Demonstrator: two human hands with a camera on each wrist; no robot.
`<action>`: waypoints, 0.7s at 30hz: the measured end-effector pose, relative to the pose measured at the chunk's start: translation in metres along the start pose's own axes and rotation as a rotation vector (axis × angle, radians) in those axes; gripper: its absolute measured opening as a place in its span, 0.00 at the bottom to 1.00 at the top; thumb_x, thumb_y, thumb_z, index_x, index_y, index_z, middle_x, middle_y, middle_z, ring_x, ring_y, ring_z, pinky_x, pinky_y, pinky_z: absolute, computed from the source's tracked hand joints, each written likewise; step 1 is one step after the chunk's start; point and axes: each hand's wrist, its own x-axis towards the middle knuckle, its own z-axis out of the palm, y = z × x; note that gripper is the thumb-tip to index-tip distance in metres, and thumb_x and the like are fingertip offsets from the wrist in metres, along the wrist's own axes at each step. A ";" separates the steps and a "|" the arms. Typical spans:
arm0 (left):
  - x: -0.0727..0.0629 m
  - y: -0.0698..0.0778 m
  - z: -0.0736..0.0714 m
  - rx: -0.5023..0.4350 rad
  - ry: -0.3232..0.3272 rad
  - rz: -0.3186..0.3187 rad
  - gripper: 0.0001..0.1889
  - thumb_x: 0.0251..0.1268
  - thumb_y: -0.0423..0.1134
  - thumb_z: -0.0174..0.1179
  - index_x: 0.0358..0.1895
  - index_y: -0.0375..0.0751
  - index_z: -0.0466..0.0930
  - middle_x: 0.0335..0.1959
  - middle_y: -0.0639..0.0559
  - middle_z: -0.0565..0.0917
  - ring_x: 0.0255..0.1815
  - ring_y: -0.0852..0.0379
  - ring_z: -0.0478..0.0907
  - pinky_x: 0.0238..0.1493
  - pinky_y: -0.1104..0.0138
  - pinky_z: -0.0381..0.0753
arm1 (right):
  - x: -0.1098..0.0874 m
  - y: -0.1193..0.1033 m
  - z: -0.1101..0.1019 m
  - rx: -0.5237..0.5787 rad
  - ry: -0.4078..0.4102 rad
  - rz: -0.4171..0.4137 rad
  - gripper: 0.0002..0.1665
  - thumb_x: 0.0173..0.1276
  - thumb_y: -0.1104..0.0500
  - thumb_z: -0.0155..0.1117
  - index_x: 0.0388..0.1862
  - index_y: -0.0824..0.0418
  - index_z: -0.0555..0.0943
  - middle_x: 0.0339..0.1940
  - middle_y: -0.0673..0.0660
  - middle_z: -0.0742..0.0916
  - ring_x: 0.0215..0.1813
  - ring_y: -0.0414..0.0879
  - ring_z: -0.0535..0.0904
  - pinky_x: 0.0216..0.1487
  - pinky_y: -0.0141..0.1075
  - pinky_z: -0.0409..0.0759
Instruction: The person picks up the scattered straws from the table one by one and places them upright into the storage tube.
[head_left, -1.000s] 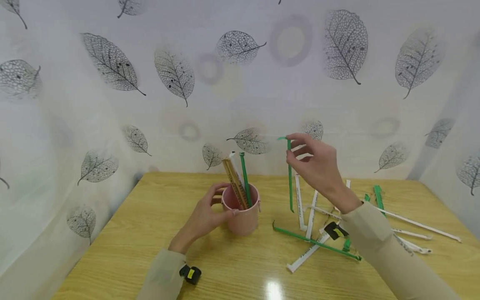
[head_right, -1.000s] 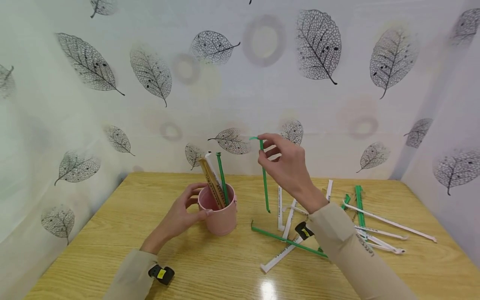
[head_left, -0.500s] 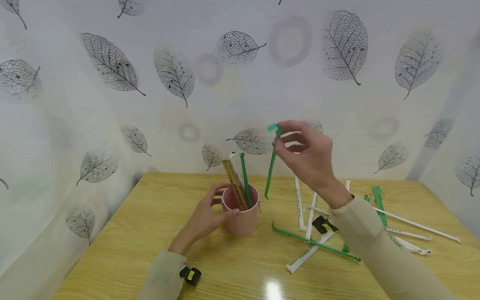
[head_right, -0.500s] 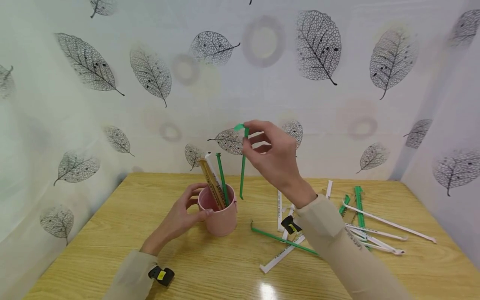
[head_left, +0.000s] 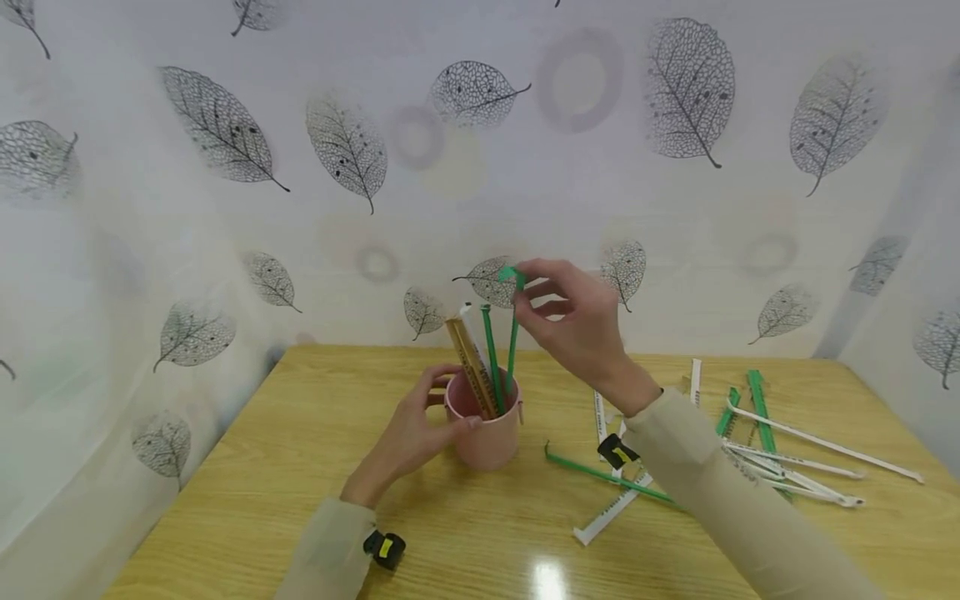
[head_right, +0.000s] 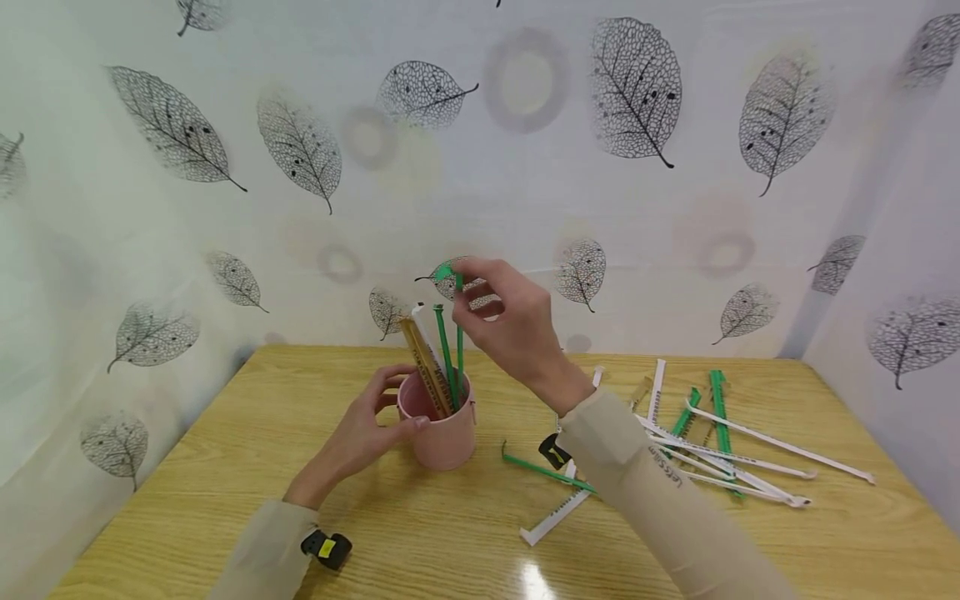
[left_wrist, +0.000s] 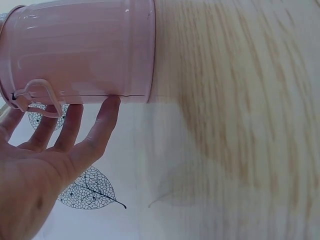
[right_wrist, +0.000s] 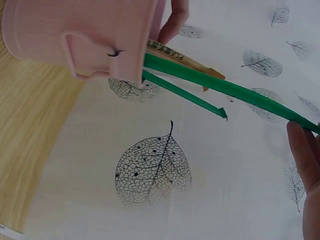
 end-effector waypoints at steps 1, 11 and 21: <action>0.000 0.000 0.000 -0.002 -0.001 0.004 0.38 0.61 0.51 0.71 0.73 0.60 0.63 0.70 0.45 0.74 0.67 0.40 0.76 0.67 0.43 0.78 | -0.003 0.001 0.002 -0.008 -0.012 0.002 0.17 0.60 0.75 0.68 0.49 0.72 0.82 0.42 0.64 0.90 0.36 0.52 0.91 0.34 0.27 0.88; 0.001 -0.003 0.000 -0.023 -0.016 0.002 0.37 0.62 0.51 0.71 0.72 0.65 0.63 0.69 0.47 0.74 0.66 0.40 0.77 0.64 0.43 0.80 | -0.032 0.009 0.015 -0.003 -0.088 0.074 0.19 0.60 0.77 0.69 0.51 0.68 0.83 0.45 0.63 0.90 0.38 0.54 0.91 0.34 0.32 0.89; 0.002 -0.002 -0.001 -0.036 -0.020 0.000 0.37 0.62 0.50 0.71 0.73 0.62 0.63 0.69 0.45 0.75 0.66 0.40 0.77 0.65 0.42 0.80 | -0.052 0.018 0.022 0.036 -0.201 0.179 0.19 0.63 0.75 0.69 0.53 0.68 0.82 0.48 0.63 0.90 0.39 0.52 0.91 0.34 0.29 0.89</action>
